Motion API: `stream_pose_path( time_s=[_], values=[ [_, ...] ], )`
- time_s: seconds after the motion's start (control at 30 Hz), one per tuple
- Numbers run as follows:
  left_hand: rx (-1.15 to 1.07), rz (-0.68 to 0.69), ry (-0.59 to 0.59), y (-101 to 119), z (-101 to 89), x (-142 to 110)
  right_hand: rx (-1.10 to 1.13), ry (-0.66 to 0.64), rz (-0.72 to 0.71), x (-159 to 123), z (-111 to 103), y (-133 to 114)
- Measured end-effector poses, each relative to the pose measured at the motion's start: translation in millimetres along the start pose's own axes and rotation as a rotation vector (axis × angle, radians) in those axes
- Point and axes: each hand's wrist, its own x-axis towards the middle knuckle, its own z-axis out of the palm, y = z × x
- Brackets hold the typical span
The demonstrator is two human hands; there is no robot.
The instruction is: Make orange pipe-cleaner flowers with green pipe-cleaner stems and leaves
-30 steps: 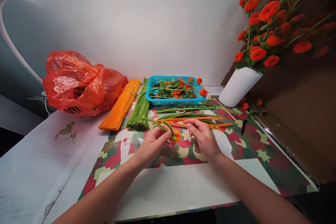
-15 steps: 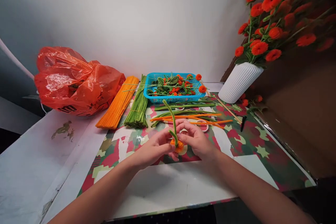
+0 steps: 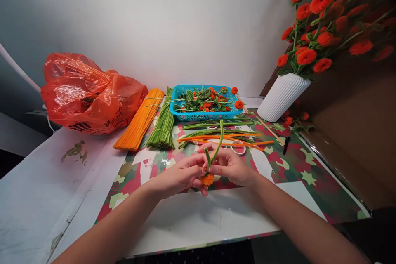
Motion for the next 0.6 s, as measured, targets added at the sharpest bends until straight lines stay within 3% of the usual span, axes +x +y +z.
stream_pose_path(
  time_s=[0.23, 0.33, 0.5, 0.6],
  values=[
    [-0.015, -0.098, -0.019, -0.4, 2.8, -0.9, -0.071, 0.008, -0.066, -0.6, -1.1, -1.9],
    [0.014, -0.119, -0.040, -2.3, 4.2, 0.0, -0.054, 0.001, -0.017, -1.8, -1.0, -3.2],
    [-0.011, -0.119, -0.071, -5.1, 3.7, -0.5, 0.072, -0.031, 0.201, -3.4, -2.4, -4.7],
    [-0.024, -0.108, -0.093, -5.8, 4.8, -0.3, 0.023, -0.056, 0.144, -2.2, -1.7, -5.1]
  ],
)
